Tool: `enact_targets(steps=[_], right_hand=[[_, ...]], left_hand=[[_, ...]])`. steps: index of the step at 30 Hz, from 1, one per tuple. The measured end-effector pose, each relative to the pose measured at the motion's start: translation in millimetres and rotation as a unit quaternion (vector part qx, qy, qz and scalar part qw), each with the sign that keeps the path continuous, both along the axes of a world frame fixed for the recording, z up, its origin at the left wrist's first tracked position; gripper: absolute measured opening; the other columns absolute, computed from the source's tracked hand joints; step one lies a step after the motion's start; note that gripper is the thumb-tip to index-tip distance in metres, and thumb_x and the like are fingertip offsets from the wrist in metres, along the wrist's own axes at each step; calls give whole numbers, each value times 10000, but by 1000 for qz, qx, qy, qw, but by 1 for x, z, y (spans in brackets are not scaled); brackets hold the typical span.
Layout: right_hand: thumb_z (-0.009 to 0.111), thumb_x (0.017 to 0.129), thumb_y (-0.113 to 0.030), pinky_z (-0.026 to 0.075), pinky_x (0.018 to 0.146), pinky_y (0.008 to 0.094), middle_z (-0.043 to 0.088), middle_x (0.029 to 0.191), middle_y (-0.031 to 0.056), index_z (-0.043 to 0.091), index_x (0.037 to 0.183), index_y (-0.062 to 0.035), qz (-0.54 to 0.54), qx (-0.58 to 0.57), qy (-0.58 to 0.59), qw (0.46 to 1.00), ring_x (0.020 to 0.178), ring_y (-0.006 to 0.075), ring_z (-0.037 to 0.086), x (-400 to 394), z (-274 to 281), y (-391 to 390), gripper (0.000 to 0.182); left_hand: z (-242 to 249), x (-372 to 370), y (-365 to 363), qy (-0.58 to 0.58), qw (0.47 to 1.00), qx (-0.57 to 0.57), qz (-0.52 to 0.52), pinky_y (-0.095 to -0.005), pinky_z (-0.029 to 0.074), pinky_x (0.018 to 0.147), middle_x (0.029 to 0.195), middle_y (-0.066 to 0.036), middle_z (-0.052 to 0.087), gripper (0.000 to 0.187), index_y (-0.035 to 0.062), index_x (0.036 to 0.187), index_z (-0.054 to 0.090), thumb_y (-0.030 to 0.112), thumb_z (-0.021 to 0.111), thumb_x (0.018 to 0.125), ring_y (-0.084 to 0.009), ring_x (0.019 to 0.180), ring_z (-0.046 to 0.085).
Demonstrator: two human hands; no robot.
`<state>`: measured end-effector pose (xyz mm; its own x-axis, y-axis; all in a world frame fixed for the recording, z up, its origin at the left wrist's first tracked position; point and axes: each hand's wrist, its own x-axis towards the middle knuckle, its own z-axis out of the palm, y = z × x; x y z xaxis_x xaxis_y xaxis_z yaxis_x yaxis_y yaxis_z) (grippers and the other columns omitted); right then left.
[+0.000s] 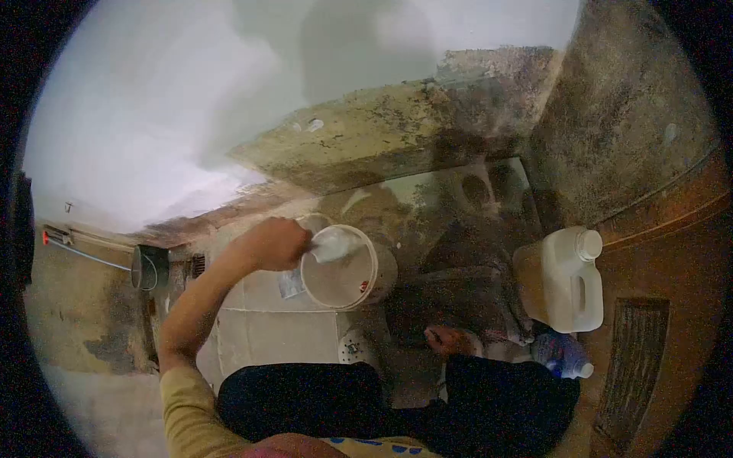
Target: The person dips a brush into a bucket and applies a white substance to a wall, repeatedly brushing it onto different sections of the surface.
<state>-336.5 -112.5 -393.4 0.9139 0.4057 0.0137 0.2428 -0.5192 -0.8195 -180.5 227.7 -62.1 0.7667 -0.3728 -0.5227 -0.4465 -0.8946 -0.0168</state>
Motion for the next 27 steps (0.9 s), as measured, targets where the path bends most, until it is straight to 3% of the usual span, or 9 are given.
enact_targets(steps=[4,6,8,10,11,13,16,18,27], right_hand=[[631,862,-259,513,622,373,659,826,141,674,940,-58,-2,9,-2,1000,722,253,652,0,9,1,220],[628,863,-245,517,607,369,663,808,146,677,944,-46,-31,40,1,999,703,255,654,0,3,1,220],[608,877,-268,518,591,376,672,814,138,662,977,-43,7,37,31,999,683,254,660,5,-10,-8,252],[587,891,-291,519,576,383,681,821,130,647,1010,-40,43,33,65,996,662,253,665,-1,-12,-7,284],[601,882,-283,520,579,380,678,812,128,646,1015,-43,27,39,10,999,659,259,663,0,-11,-4,278],[615,872,-274,521,582,377,675,804,126,644,1019,-46,16,43,-45,998,656,265,662,0,-7,2,273],[639,851,-260,524,608,384,676,808,130,652,993,-47,-9,-7,-65,998,667,287,659,1,6,6,256],[593,884,-269,536,729,383,678,924,172,667,999,-17,25,-62,42,997,839,290,668,3,14,5,287],[617,869,-243,535,688,380,680,893,159,667,959,-25,-20,-15,1,1000,781,281,671,0,14,6,240]], left_hand=[[-68,10,-17,83,991,63,-85,-406,534,683,811,-170,664,161,33,819,671,146,628,713,-336,826,656],[-71,10,-25,108,987,88,-78,-411,534,709,876,-170,656,218,32,885,653,162,659,711,-332,861,649],[-72,14,-26,134,982,110,-75,-415,533,735,942,-170,648,289,31,952,634,178,691,709,-327,896,642],[-78,12,-22,158,982,106,-3,-416,536,752,972,-176,645,300,41,974,634,176,696,714,-328,921,640],[-91,6,-18,170,980,102,0,-416,536,752,972,-176,645,300,41,974,634,176,696,714,-328,921,640],[-124,-5,-8,24,996,45,-72,-403,549,658,811,-144,677,134,63,788,689,130,574,778,-316,790,675],[-161,-12,-6,-16,999,-6,-37,-403,552,651,820,-147,678,153,66,796,692,135,555,798,-320,778,674],[-178,-8,-5,4,999,1,-43,-407,552,653,822,-147,679,168,64,805,692,143,545,806,-317,778,675],[-207,-17,-2,41,997,5,-61,-426,550,674,851,-168,677,175,44,857,683,145,551,801,-309,811,675]])
